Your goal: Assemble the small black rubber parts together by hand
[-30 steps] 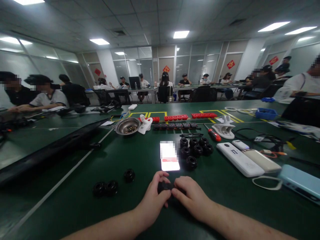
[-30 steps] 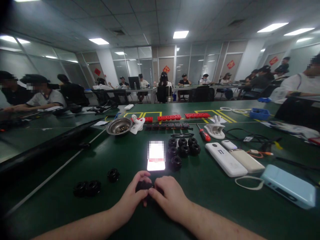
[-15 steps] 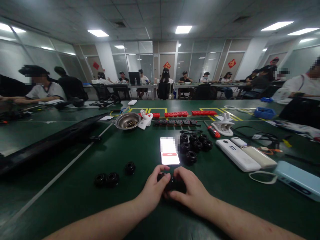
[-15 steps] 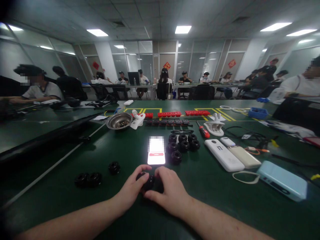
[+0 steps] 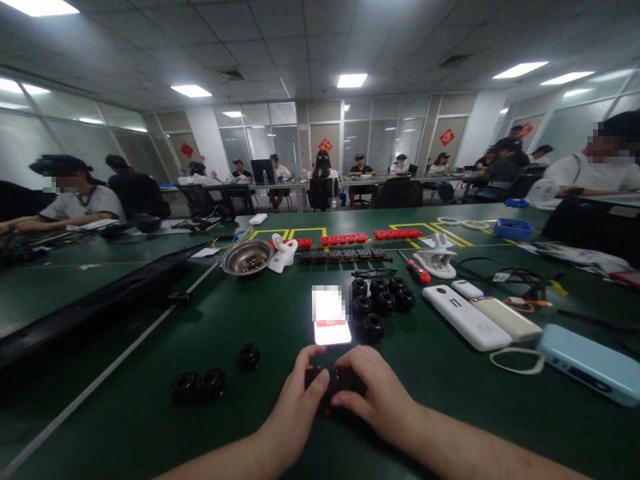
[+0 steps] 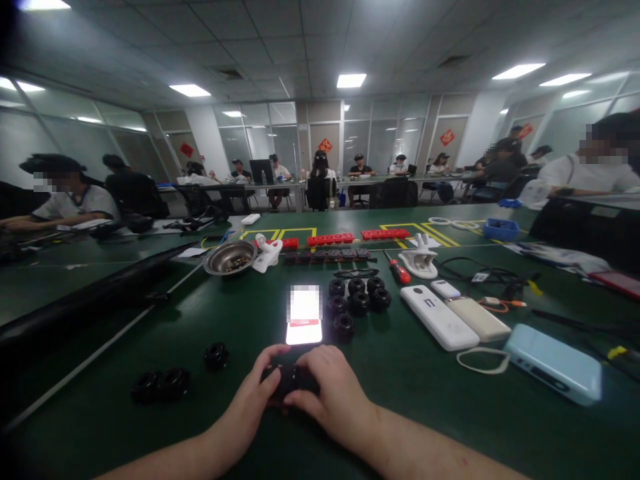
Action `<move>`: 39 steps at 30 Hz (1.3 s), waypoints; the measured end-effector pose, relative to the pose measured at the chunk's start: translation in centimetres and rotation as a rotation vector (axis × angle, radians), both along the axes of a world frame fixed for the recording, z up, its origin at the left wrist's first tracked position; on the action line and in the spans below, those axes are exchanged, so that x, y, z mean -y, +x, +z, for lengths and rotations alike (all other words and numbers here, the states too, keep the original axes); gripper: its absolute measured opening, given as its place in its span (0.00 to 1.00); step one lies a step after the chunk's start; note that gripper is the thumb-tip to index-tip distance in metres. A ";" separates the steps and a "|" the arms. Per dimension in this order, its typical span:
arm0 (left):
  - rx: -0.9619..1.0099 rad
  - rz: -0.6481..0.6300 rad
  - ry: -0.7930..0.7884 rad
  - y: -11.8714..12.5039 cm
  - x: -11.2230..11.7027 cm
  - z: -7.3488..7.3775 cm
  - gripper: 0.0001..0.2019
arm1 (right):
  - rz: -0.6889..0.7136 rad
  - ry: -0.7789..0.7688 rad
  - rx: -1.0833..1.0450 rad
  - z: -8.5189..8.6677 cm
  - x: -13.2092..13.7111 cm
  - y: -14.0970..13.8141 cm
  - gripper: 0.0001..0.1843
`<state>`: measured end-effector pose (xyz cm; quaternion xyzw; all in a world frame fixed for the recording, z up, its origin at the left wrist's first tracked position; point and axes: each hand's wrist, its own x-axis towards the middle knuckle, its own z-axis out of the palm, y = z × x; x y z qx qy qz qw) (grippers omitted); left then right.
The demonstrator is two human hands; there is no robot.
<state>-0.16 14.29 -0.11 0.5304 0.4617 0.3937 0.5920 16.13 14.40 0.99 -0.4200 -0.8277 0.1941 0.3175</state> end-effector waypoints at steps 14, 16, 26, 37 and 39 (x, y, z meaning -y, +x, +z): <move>0.085 -0.024 0.012 0.3 0.3 0.5 0.22 | 0.014 -0.121 0.128 -0.6 -0.7 -0.2 0.14; 0.087 -0.015 0.014 0.3 0.3 0.5 0.20 | 0.010 -0.118 0.092 -0.5 -0.4 -0.3 0.08; 0.009 -0.019 -0.041 0.4 -0.3 0.2 0.19 | 0.006 -0.053 -0.024 0.3 0.5 -0.3 0.17; 0.085 0.036 0.002 0.3 0.2 0.4 0.17 | -0.002 -0.067 0.173 -0.4 -0.2 -0.5 0.08; 0.038 0.045 -0.007 0.3 0.2 0.3 0.17 | -0.015 -0.043 0.142 -0.2 0.0 -0.4 0.04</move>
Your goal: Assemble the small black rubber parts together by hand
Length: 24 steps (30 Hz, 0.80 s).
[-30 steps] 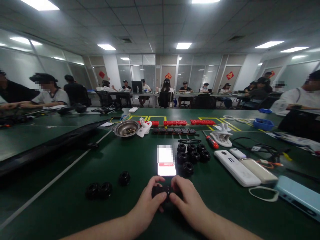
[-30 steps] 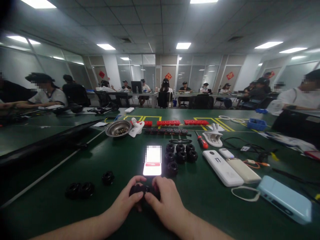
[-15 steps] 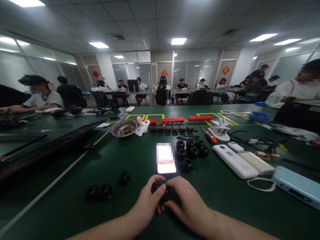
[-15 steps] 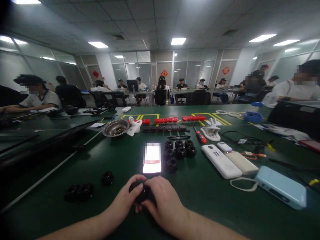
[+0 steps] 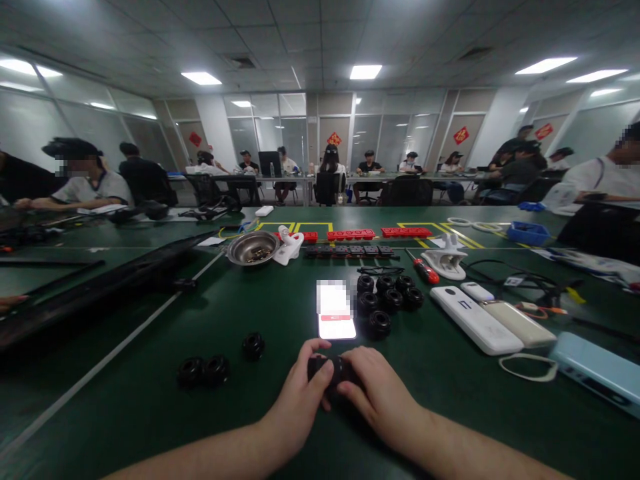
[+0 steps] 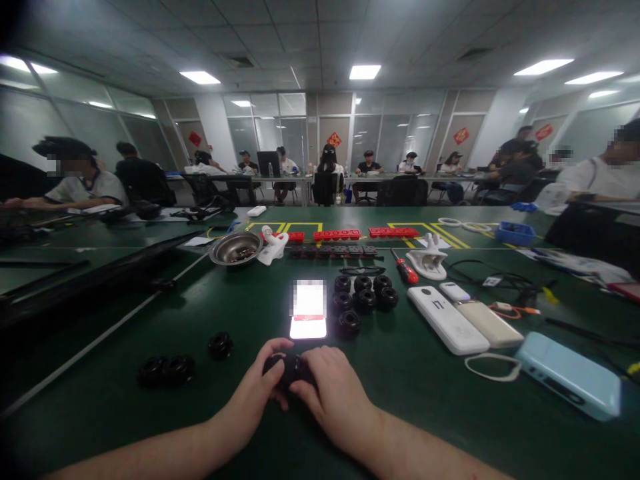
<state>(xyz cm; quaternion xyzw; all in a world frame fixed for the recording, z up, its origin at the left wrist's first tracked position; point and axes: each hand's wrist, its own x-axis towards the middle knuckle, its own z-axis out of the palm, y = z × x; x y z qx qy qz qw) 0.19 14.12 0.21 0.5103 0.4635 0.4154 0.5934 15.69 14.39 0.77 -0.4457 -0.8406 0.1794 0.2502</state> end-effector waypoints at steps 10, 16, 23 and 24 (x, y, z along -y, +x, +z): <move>-0.034 -0.080 0.022 -0.1 0.1 0.0 0.17 | -0.059 -0.050 -0.057 0.3 -0.1 0.3 0.12; 0.018 -0.060 0.014 -0.2 0.0 0.0 0.15 | 0.023 -0.013 -0.015 0.2 0.0 0.2 0.10; -0.095 -0.037 -0.019 0.0 -0.4 -0.4 0.15 | 0.019 0.068 -0.049 0.6 0.5 0.1 0.12; -0.078 -0.028 -0.010 0.0 -0.4 -0.3 0.15 | 0.000 0.049 -0.060 0.6 0.5 0.1 0.13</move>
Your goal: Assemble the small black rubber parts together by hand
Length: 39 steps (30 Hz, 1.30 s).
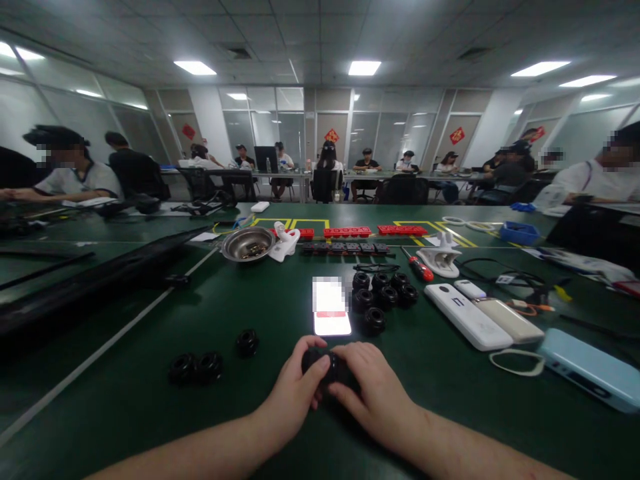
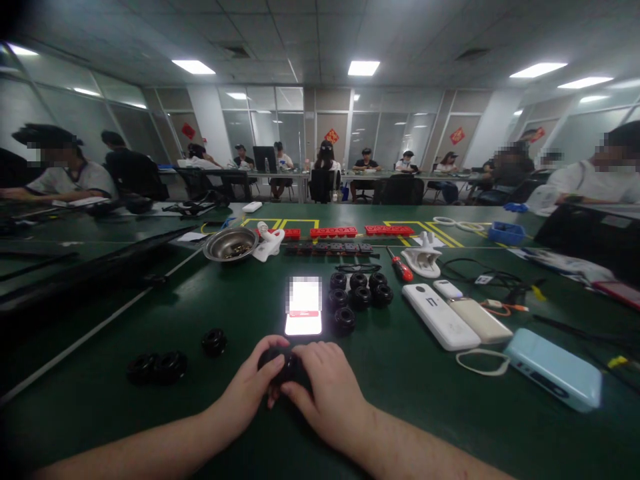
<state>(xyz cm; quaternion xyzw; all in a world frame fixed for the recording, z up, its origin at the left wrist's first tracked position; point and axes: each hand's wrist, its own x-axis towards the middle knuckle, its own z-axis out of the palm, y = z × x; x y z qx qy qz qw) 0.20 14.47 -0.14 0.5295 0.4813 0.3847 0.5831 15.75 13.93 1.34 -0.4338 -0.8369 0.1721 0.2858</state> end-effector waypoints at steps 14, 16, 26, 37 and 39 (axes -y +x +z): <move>0.001 -0.026 0.014 -0.1 0.5 0.7 0.17 | 0.031 -0.018 -0.036 -0.3 -0.2 0.2 0.11; 0.004 -0.045 -0.016 0.0 0.5 0.8 0.16 | 0.069 0.048 -0.071 -0.2 0.0 0.3 0.14; 0.015 -0.022 0.009 -0.3 0.7 0.8 0.18 | -0.009 -0.149 -0.011 -0.7 -0.7 0.2 0.15; -0.043 -0.049 0.019 0.0 0.6 1.1 0.15 | 0.005 0.050 0.019 0.0 -0.2 0.2 0.14; -0.059 -0.046 -0.008 0.0 0.6 1.3 0.14 | 0.035 0.090 -0.003 0.1 -0.1 0.2 0.17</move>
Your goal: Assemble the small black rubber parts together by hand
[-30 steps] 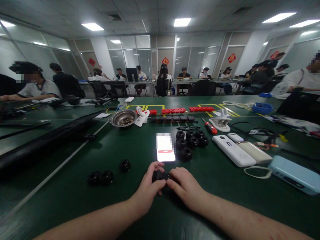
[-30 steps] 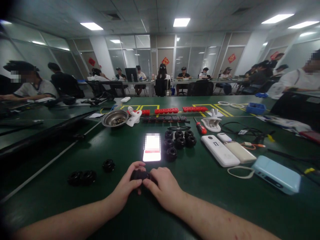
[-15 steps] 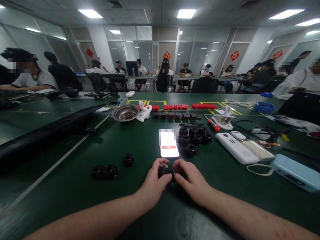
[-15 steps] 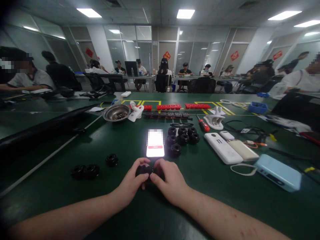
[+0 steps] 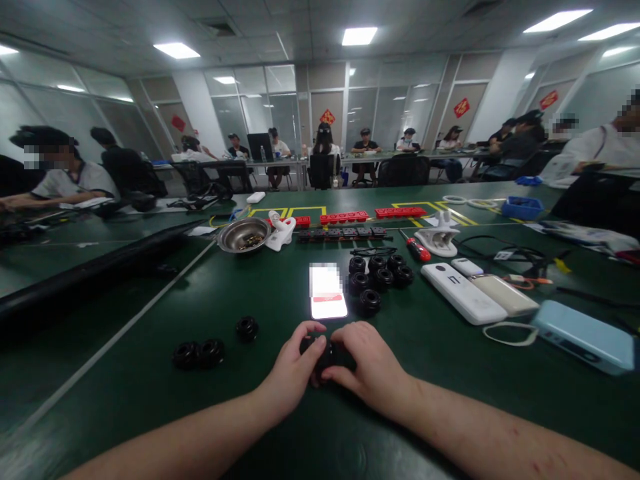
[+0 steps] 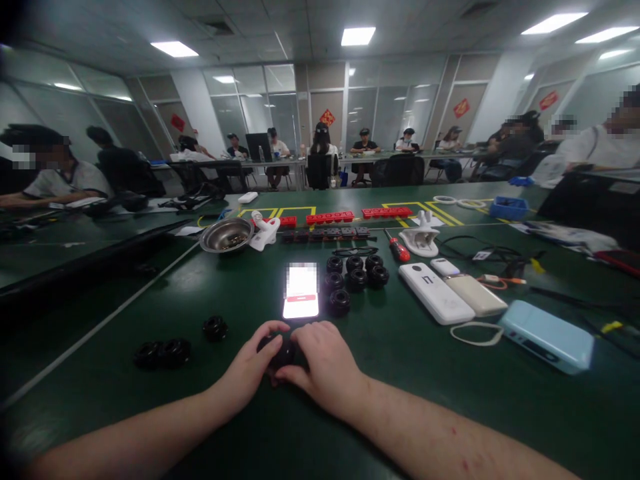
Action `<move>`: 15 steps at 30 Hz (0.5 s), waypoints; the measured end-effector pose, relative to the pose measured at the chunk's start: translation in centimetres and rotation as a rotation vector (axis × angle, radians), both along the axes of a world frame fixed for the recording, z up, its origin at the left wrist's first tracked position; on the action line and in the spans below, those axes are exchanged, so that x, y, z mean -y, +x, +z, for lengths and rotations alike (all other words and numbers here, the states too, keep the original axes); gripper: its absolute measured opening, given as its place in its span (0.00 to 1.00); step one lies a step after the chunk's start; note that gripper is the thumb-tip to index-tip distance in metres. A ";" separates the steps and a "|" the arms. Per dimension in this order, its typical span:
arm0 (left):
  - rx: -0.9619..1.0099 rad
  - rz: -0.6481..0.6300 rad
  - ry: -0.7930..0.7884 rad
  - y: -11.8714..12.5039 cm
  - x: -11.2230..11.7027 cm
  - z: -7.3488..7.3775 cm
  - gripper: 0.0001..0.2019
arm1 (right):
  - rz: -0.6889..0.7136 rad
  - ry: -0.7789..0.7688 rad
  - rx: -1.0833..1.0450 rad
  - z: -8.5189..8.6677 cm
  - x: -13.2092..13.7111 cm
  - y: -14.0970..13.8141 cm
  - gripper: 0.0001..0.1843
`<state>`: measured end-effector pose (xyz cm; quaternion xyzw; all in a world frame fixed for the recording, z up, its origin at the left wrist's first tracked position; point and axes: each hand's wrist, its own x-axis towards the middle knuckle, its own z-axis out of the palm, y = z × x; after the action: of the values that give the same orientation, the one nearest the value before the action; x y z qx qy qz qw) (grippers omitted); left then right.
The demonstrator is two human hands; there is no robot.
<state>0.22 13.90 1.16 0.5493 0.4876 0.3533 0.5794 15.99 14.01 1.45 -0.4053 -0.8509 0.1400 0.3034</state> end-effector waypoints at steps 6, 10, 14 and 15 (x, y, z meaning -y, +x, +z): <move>0.053 0.029 0.005 -0.1 0.0 0.3 0.13 | -0.039 -0.127 0.048 -0.3 -0.4 0.0 0.14; 0.098 0.033 0.022 -0.2 0.0 -0.3 0.17 | 0.033 -0.150 0.105 -0.8 -0.9 -0.1 0.17; 0.086 0.040 0.073 -0.2 0.0 -0.6 0.15 | 0.017 -0.153 0.085 -0.5 -0.8 -0.3 0.12; 0.080 0.047 0.080 -0.2 0.0 -0.6 0.15 | 0.008 -0.144 0.070 -0.5 -0.7 -0.3 0.09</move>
<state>0.02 13.88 0.53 0.5457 0.4623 0.4079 0.5675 15.72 14.67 0.98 -0.4275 -0.8502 0.1877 0.2432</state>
